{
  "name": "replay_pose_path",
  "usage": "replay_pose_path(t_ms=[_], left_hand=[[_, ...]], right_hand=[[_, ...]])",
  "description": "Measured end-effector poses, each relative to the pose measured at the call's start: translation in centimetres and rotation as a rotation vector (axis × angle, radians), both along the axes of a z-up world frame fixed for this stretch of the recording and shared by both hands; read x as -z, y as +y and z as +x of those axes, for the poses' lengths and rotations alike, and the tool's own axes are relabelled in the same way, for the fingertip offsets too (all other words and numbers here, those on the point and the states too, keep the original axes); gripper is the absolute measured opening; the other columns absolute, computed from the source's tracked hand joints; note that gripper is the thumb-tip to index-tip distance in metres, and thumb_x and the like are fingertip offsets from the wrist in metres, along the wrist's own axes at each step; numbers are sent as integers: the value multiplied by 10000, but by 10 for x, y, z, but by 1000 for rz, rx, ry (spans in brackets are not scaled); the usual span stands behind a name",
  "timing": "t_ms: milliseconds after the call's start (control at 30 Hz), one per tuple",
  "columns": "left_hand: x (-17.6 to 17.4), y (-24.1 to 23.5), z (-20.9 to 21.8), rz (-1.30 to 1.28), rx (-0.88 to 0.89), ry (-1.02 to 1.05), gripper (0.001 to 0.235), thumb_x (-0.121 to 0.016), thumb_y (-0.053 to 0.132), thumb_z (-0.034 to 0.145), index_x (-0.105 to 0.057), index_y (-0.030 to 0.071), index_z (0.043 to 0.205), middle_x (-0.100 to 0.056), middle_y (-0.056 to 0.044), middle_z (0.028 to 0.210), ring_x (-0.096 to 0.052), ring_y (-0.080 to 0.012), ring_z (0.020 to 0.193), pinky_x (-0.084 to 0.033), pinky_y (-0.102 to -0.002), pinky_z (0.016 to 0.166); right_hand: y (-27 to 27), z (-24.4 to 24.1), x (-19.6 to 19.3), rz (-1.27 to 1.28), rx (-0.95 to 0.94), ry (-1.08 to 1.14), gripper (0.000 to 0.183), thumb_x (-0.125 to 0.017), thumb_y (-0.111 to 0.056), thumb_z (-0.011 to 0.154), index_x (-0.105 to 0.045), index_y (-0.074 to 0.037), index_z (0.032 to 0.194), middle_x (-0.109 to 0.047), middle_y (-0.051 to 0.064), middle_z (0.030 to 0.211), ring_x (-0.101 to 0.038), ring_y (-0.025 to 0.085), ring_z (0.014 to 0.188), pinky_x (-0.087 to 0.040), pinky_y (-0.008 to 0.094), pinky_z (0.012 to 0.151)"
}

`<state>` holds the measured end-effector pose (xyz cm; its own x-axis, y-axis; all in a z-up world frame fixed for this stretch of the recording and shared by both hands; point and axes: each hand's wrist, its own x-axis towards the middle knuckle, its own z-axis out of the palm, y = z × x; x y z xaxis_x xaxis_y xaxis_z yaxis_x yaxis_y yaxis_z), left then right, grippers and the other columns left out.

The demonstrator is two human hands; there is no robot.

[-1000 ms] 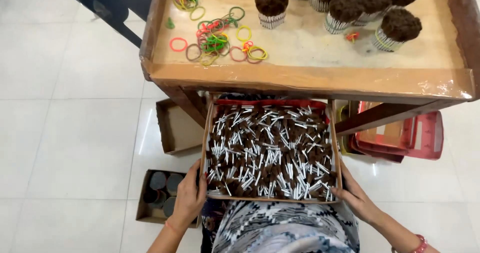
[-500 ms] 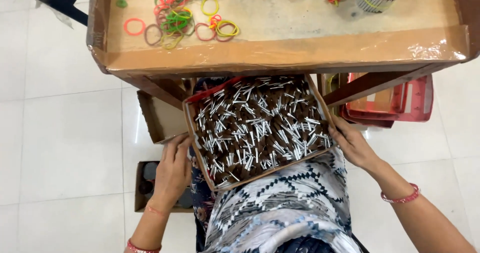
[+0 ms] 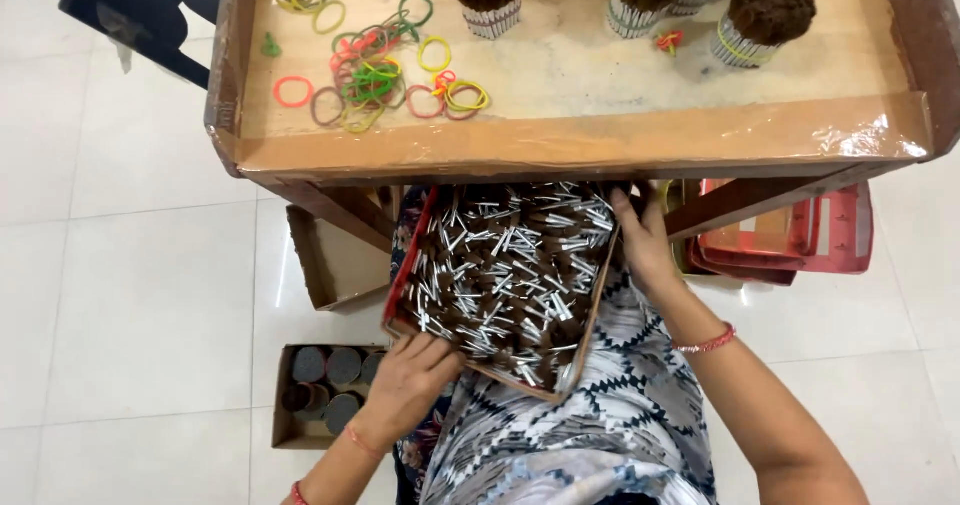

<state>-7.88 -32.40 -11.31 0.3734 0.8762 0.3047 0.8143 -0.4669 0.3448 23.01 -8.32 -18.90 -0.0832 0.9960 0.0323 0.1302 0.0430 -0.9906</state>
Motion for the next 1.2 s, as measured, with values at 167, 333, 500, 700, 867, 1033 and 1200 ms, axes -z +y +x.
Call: replay_pose_path(t_ms=[167, 333, 500, 700, 867, 1033, 1200], left_hand=[[7, -8, 50, -52, 91, -44, 119, -663, 141, 842, -648, 79, 942, -579, -53, 893, -603, -234, 880, -513, -371, 757], [10, -13, 97, -117, 84, -202, 135, -704, 180, 913, -625, 71, 902, -580, -81, 885, -623, -273, 841, -541, -394, 708], [-2, -3, 122, -246, 132, -344, 223, -722, 244, 958, -627, 47, 912, -602, -109, 895, -647, -320, 834, -554, -431, 716], [-24, 79, 63, -153, -64, -466, 265, -736, 323, 944, -703, 62, 912, -719, -135, 908, -692, -341, 799, -569, -450, 688], [8, 150, 27, -36, -311, -272, 332, -747, 287, 914, -635, 36, 1099, -685, -166, 1014, -639, -387, 977, -525, -475, 843], [1, 153, 42, -10, -225, -193, 484, -783, 360, 857, -617, -1, 1133, -668, -185, 1044, -615, -392, 989, -506, -471, 881], [9, 147, 56, -22, -227, -148, 436, -777, 304, 827, -629, 13, 1116, -683, -149, 1039, -629, -361, 986, -515, -438, 867]], right_hand=[[-55, -2, -7, 94, -106, -234, 674, -553, -369, 1059, -349, 60, 1536, -444, 246, 1549, -403, 297, 1449, -286, 352, 1189], [-68, 31, -19, -31, -243, -362, 580, -532, -326, 1033, -442, 6, 1499, -546, 199, 1472, -500, 287, 1385, -349, 349, 1146], [-71, 37, -38, 69, -435, -415, 413, -514, -185, 1048, -545, 3, 1415, -613, 168, 1372, -577, 298, 1302, -406, 364, 1117], [-87, 25, -52, 167, -414, -556, 434, -520, -103, 1005, -521, 10, 1424, -561, 182, 1355, -567, 349, 1242, -451, 394, 1025], [-87, 26, -44, 166, -354, -537, 401, -540, -119, 1013, -535, 13, 1392, -584, 172, 1315, -614, 354, 1173, -501, 392, 976], [-88, 21, -63, 152, -337, -559, 396, -576, -123, 1001, -545, 21, 1368, -587, 177, 1311, -607, 364, 1173, -495, 400, 968], [-96, 0, -93, 326, -229, -558, 382, -634, -93, 968, -588, 19, 1331, -581, 194, 1319, -595, 372, 1199, -484, 407, 981]])
